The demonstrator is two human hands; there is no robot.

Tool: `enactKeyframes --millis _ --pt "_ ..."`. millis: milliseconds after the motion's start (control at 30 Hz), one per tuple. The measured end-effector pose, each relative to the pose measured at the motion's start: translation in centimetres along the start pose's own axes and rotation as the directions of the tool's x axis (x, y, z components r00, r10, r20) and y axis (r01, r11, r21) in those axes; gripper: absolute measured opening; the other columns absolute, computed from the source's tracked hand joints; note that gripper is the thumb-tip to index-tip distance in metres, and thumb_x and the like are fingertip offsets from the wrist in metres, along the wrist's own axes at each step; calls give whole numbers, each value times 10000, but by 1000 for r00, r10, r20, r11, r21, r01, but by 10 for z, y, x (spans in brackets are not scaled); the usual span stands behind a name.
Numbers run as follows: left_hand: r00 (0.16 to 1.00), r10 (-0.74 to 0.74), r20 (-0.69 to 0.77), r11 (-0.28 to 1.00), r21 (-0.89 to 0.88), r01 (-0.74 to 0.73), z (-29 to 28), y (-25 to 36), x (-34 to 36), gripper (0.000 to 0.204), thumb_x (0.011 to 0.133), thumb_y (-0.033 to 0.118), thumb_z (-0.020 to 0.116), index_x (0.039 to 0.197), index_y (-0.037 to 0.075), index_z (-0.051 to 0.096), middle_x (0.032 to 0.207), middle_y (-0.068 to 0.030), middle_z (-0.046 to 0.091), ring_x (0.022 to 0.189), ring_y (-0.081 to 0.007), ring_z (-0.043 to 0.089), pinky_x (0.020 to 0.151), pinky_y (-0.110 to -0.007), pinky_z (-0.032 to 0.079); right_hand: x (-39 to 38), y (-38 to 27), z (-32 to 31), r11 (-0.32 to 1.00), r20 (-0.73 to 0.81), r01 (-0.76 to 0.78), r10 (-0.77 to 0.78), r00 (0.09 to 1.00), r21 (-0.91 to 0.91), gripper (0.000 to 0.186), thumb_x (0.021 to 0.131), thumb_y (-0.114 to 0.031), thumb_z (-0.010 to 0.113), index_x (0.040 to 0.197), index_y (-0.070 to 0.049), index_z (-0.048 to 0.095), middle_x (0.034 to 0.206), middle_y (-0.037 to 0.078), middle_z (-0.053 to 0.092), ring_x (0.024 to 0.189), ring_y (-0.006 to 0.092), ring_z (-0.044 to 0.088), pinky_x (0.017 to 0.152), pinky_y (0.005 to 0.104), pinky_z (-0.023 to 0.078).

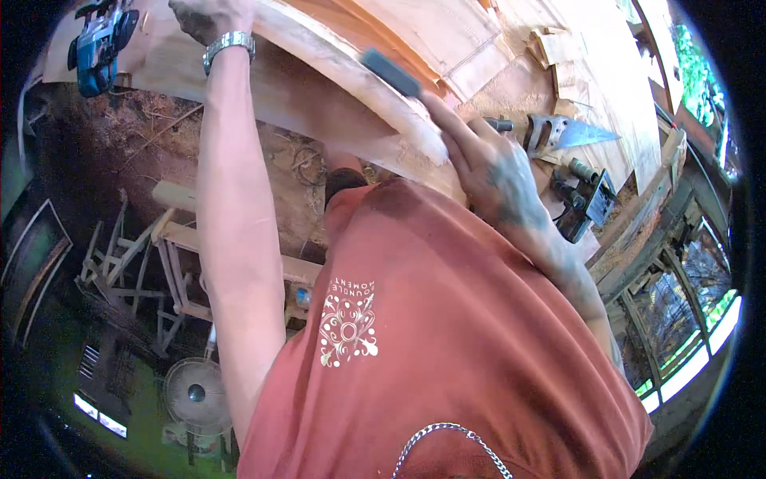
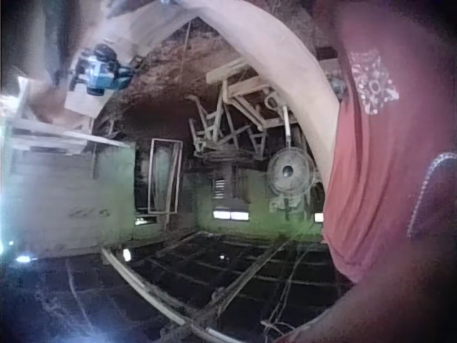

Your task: The person uses a chisel and hammer to refine a joint on a wooden board, then uses a wood router to smooth the edges and inner surface of the board.

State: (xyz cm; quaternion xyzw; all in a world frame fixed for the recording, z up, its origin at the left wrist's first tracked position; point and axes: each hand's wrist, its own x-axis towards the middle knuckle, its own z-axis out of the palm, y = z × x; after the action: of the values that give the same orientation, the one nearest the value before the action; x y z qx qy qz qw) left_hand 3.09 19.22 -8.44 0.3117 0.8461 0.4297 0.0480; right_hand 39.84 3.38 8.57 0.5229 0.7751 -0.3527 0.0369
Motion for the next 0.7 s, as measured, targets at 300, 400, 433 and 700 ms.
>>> enactKeyframes --millis 300,400,433,700 --pt "998 53 30 991 -122 -49 -6 8 -8 325 1056 289 425 1073 -12 545 1051 -302 622 996 -450 608 879 -497 466 89 -39 -11 992 -39 92 -89 995 88 414 1014 -220 572 1424 -163 589 1040 228 684 913 432 681 808 484 543" --pt "995 101 8 982 -163 -99 -10 19 -15 273 1043 254 455 1059 -4 543 1043 -283 618 1008 -441 600 887 -494 461 77 -30 -37 977 -47 142 -137 990 159 430 970 -194 556 1387 -100 606 1083 240 677 964 421 683 867 467 541" --pt "995 98 0 981 -169 -97 -7 21 -18 273 1043 254 455 1059 -4 543 1043 -283 618 1008 -441 600 887 -494 461 70 -29 -47 969 -91 189 -176 980 158 458 935 -176 535 1374 -61 602 1091 249 673 990 424 679 908 471 537" --pt "991 119 -58 990 -67 -123 -3 4 -12 190 995 171 535 1073 -1 563 1032 -246 636 996 -415 619 892 -498 482 113 -60 -85 702 -256 492 -422 870 515 315 923 -258 700 1108 -3 696 963 134 701 898 224 685 799 363 540"
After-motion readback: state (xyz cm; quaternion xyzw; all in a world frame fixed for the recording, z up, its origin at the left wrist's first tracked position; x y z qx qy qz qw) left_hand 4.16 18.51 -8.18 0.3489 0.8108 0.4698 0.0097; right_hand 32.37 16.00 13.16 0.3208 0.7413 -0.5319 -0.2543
